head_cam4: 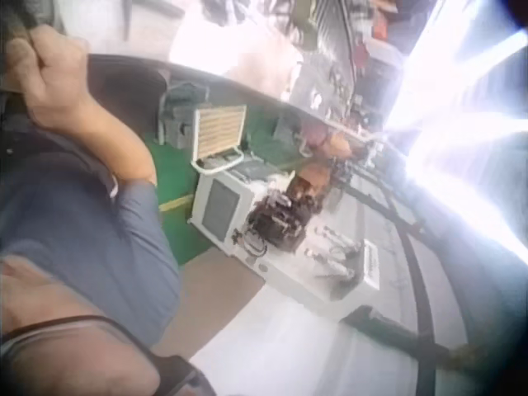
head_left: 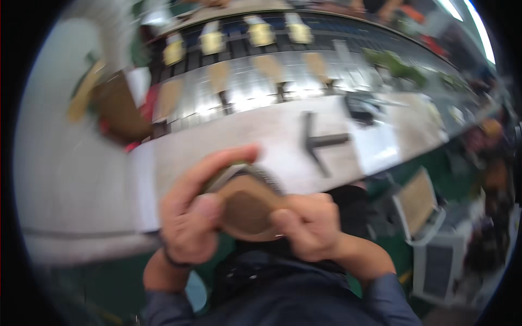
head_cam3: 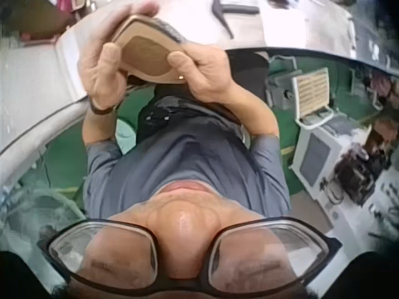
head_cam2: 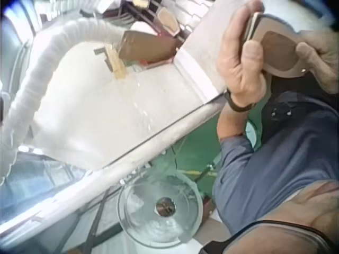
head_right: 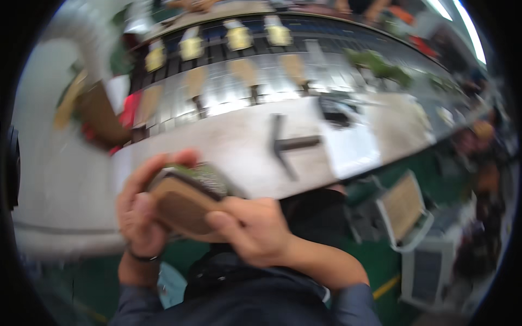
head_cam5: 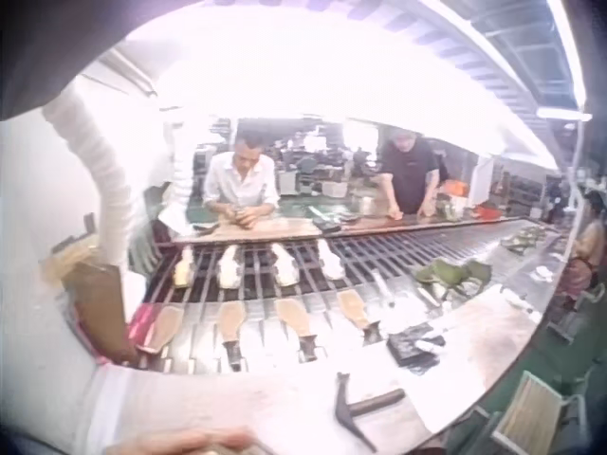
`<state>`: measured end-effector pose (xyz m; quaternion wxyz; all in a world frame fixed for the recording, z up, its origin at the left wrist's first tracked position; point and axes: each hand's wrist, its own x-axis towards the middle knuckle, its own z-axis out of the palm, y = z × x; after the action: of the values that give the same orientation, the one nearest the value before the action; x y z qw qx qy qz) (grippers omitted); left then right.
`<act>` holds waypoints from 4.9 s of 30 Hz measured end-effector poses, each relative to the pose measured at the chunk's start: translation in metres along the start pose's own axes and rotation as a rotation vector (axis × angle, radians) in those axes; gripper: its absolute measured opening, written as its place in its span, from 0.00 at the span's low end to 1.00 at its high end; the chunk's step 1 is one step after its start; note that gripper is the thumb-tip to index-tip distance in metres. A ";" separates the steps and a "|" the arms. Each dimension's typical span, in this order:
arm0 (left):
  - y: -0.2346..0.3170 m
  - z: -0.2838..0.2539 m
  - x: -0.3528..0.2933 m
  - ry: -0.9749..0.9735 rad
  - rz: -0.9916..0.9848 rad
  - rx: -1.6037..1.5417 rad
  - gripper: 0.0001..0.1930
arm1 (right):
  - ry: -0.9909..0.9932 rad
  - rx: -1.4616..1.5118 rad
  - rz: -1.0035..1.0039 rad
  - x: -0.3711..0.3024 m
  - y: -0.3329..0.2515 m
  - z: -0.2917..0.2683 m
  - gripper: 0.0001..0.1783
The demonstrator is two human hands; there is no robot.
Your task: The person attaches soles to shoes on lasts by pressing each sole onto a shoe by hand and tapping around the edges using a hammer.
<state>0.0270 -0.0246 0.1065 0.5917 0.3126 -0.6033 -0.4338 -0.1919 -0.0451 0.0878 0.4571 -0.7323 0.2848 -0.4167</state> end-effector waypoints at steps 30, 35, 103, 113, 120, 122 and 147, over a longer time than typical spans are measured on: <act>-0.087 -0.033 -0.085 0.481 0.059 0.370 0.19 | -0.304 -0.714 -0.221 0.061 0.042 0.024 0.11; -0.095 -0.048 -0.093 0.240 -0.002 0.664 0.26 | -0.246 -0.797 -0.377 0.049 0.073 0.018 0.12; -0.120 -0.072 0.029 -0.017 0.075 0.324 0.46 | 0.048 -0.671 -0.765 0.088 0.069 0.040 0.26; -0.126 -0.088 0.037 0.369 -0.190 -0.032 0.23 | 0.110 -0.223 -0.030 0.088 0.109 0.006 0.16; -0.132 -0.050 0.073 0.223 -0.162 0.334 0.18 | 0.122 -0.100 0.007 0.109 0.071 -0.008 0.23; -0.141 -0.057 0.075 0.218 -0.230 0.295 0.22 | -0.149 -0.861 -0.120 0.130 0.058 -0.012 0.26; -0.145 -0.030 0.069 0.267 -0.006 0.254 0.21 | -0.013 -0.025 0.275 0.088 0.118 0.011 0.26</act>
<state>0.0296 -0.1529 0.0048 0.6209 0.4414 -0.5686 -0.3104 -0.1432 -0.1602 0.0088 0.5028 -0.6944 0.3849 -0.3418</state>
